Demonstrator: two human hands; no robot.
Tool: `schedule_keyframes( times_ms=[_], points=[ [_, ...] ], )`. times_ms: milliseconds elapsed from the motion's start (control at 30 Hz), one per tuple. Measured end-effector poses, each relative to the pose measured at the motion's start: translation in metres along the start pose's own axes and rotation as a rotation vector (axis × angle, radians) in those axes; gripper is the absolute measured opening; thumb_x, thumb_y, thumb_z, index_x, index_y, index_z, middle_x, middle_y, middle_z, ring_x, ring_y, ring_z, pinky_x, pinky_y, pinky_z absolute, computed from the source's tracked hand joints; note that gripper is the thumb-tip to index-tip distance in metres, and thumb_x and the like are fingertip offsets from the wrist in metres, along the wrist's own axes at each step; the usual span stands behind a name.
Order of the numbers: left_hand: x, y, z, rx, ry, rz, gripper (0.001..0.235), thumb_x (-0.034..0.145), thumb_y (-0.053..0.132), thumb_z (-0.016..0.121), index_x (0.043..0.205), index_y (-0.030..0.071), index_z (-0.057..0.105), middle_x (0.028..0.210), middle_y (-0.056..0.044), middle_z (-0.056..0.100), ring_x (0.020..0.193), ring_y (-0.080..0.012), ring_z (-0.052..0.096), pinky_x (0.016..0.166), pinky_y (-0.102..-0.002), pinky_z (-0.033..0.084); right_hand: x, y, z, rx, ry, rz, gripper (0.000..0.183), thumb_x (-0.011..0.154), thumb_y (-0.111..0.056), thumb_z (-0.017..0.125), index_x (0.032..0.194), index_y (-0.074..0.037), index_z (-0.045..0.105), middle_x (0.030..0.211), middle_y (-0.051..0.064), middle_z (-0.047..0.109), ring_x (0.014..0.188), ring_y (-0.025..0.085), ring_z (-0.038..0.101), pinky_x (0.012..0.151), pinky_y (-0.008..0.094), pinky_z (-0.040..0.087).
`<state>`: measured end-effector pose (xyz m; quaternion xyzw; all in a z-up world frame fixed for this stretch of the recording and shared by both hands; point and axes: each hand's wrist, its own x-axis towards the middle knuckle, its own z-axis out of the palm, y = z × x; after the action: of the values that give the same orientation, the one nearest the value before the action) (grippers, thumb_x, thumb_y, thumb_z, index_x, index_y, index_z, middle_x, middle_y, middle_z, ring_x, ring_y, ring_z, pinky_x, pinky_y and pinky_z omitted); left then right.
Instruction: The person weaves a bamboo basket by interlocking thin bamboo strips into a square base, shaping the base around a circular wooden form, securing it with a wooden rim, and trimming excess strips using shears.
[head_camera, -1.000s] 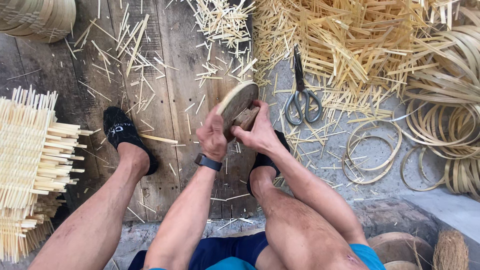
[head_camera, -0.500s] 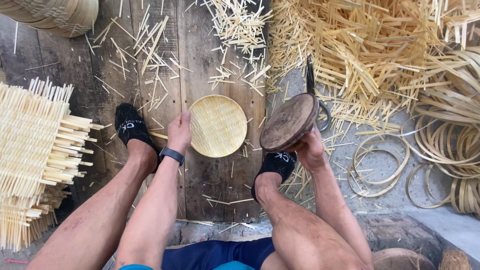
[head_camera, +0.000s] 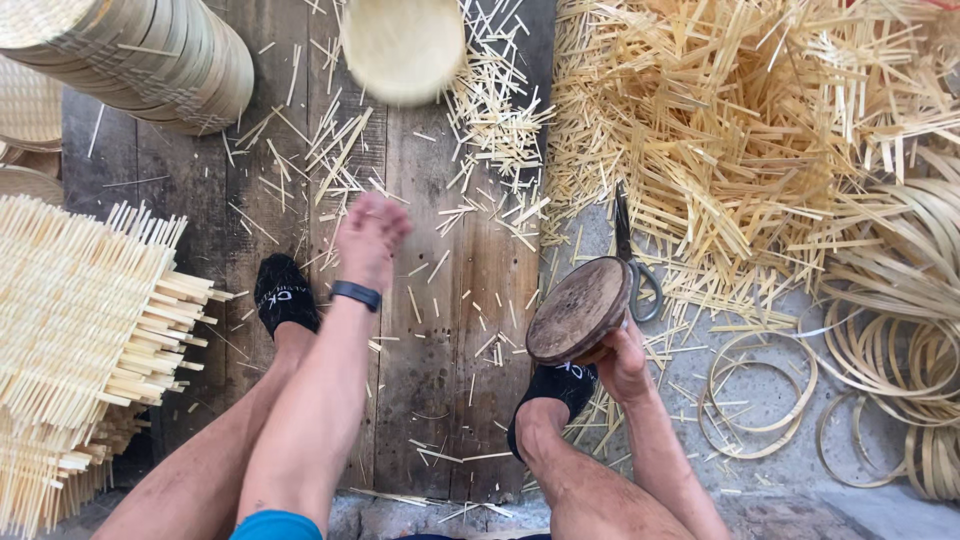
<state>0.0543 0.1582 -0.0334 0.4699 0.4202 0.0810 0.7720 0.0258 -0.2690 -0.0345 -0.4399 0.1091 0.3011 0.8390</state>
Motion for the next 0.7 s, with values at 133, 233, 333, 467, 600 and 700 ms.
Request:
schedule_keyframes(
  times_ms=[133,233,333,467,600,700],
  points=[
    [-0.064,-0.065,0.036,0.569,-0.225,-0.372,0.047,0.099,0.048,0.069,0.106,0.002,0.071,0.096,-0.012,0.073,0.082,-0.0196,0.069,0.066,-0.036,0.059,0.007,0.027,0.004,0.197,0.055,0.115,0.056,0.102,-0.033,0.047,0.145,0.003,0.045,0.134,0.016,0.063,0.122,0.029,0.063,0.103,0.044,0.052],
    [-0.103,-0.116,0.037,0.279,-0.279,-0.627,0.050,0.094,0.049,0.064,0.111,0.003,0.071,0.103,-0.010,0.077,0.084,-0.0192,0.072,0.072,-0.034,0.058,0.015,0.032,0.031,0.147,0.029,0.172,0.061,0.102,-0.041,0.042,0.145,0.003,0.047,0.138,0.018,0.062,0.126,0.028,0.063,0.108,0.044,0.051],
    [-0.104,-0.137,0.026,0.029,-0.155,-0.385,0.045,0.092,0.036,0.072,0.120,0.001,0.070,0.111,-0.007,0.077,0.095,-0.0166,0.071,0.085,-0.032,0.058,0.020,0.017,0.062,0.083,-0.029,0.222,0.064,0.103,-0.048,0.040,0.142,0.001,0.051,0.134,0.018,0.065,0.120,0.028,0.066,0.101,0.043,0.055],
    [-0.081,-0.105,-0.004,0.409,-0.270,-0.031,0.047,0.093,0.030,0.074,0.128,0.000,0.068,0.115,-0.011,0.076,0.100,-0.0192,0.067,0.091,-0.034,0.055,0.025,0.017,0.082,-0.535,0.059,0.294,0.048,0.098,-0.032,0.055,0.133,0.000,0.056,0.122,0.016,0.067,0.105,0.027,0.069,0.078,0.046,0.065],
    [-0.071,-0.025,-0.020,1.048,-0.370,0.015,0.061,0.085,0.027,0.076,0.140,0.008,0.057,0.132,-0.014,0.067,0.110,-0.0242,0.068,0.098,-0.037,0.054,0.032,0.051,0.082,-0.412,0.043,0.321,0.040,0.101,-0.029,0.057,0.123,0.004,0.062,0.110,0.017,0.073,0.092,0.028,0.072,0.071,0.042,0.066],
    [-0.063,0.069,-0.061,1.708,-0.548,0.358,0.061,0.089,0.038,0.072,0.141,0.011,0.057,0.137,-0.018,0.059,0.123,-0.0333,0.059,0.105,-0.045,0.047,0.036,0.074,0.082,-0.222,0.075,0.305,0.038,0.102,-0.032,0.056,0.118,0.002,0.061,0.108,0.014,0.072,0.094,0.025,0.072,0.073,0.041,0.065]
  ],
)
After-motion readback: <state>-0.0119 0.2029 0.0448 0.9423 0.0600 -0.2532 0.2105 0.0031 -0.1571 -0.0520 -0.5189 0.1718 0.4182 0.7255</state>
